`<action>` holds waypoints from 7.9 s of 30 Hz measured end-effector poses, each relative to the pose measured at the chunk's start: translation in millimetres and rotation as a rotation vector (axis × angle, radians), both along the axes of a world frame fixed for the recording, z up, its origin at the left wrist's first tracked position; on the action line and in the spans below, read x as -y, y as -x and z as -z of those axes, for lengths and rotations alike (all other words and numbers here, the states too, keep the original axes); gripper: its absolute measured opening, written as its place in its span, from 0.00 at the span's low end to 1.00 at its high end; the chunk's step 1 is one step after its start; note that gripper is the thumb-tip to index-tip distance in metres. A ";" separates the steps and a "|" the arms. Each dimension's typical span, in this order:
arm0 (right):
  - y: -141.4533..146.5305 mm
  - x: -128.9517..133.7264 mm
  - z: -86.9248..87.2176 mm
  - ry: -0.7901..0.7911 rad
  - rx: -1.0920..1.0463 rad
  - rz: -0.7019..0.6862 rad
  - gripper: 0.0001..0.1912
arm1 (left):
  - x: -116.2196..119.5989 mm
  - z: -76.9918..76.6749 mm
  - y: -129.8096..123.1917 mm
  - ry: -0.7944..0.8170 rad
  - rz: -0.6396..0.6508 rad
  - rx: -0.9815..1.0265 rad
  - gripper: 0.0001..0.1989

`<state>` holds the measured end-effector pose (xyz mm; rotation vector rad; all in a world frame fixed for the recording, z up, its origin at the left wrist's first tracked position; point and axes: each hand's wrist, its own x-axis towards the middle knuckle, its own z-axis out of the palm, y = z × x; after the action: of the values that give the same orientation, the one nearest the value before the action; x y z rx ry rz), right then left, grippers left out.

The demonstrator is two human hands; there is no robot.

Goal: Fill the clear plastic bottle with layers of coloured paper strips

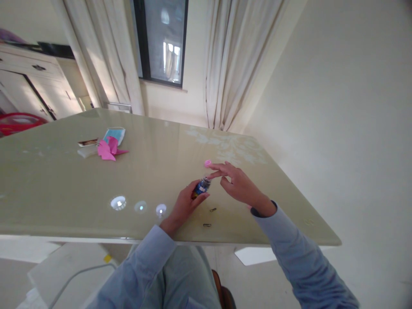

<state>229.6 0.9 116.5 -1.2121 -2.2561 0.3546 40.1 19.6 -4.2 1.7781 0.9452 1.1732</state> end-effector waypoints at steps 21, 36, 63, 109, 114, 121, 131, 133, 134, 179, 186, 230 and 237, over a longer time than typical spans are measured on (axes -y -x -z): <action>35.0 -9.8 1.1 -0.012 0.390 -0.018 0.31 | -5.8 12.7 -2.7 0.039 0.091 0.090 0.20; 7.0 2.7 39.4 0.196 -0.309 -0.089 0.33 | -1.5 0.4 -1.2 -0.028 0.065 0.163 0.22; -25.6 49.7 108.6 0.067 -1.030 0.411 0.16 | -17.8 -11.2 29.0 -0.121 -0.022 -0.638 0.09; -24.4 51.4 119.2 -0.107 -0.908 0.400 0.13 | 40.8 -11.8 21.4 -0.278 0.371 -0.721 0.14; -25.2 50.5 120.7 -0.115 -0.905 0.397 0.13 | 42.5 -15.5 15.0 -0.240 0.358 -0.881 0.09; -24.1 52.4 119.5 -0.125 -0.911 0.408 0.13 | 35.1 -13.4 -3.1 -0.210 0.293 -0.933 0.07; -24.7 56.6 120.7 -0.200 -0.959 0.462 0.13 | 10.8 -9.7 -28.0 -0.207 0.234 -0.900 0.09; -24.4 60.6 121.6 -0.240 -0.921 0.437 0.12 | 7.5 -12.1 -32.6 -0.205 0.219 -0.928 0.11; -24.1 63.1 122.0 -0.257 -0.902 0.422 0.12 | 5.8 -13.5 -34.8 -0.208 0.222 -0.942 0.11; -19.4 82.4 118.6 -0.253 -0.744 0.424 0.11 | -96.7 -14.8 -134.9 -0.279 0.380 -0.710 0.14; -19.6 82.1 121.5 -0.217 -0.778 0.446 0.11 | -89.6 -9.8 -139.0 -0.304 0.372 -0.789 0.20; -12.8 64.7 114.8 -0.274 -0.620 0.458 0.10 | -46.7 -65.1 -51.0 0.286 0.403 -0.010 0.25; 5.6 52.5 104.5 -0.277 -0.568 0.464 0.10 | -11.5 -81.6 -41.8 0.354 0.302 0.250 0.23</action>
<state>223.9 -51.6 11.9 -1.2476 -1.4400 0.1671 81.9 31.1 77.3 1.3949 0.6609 0.9408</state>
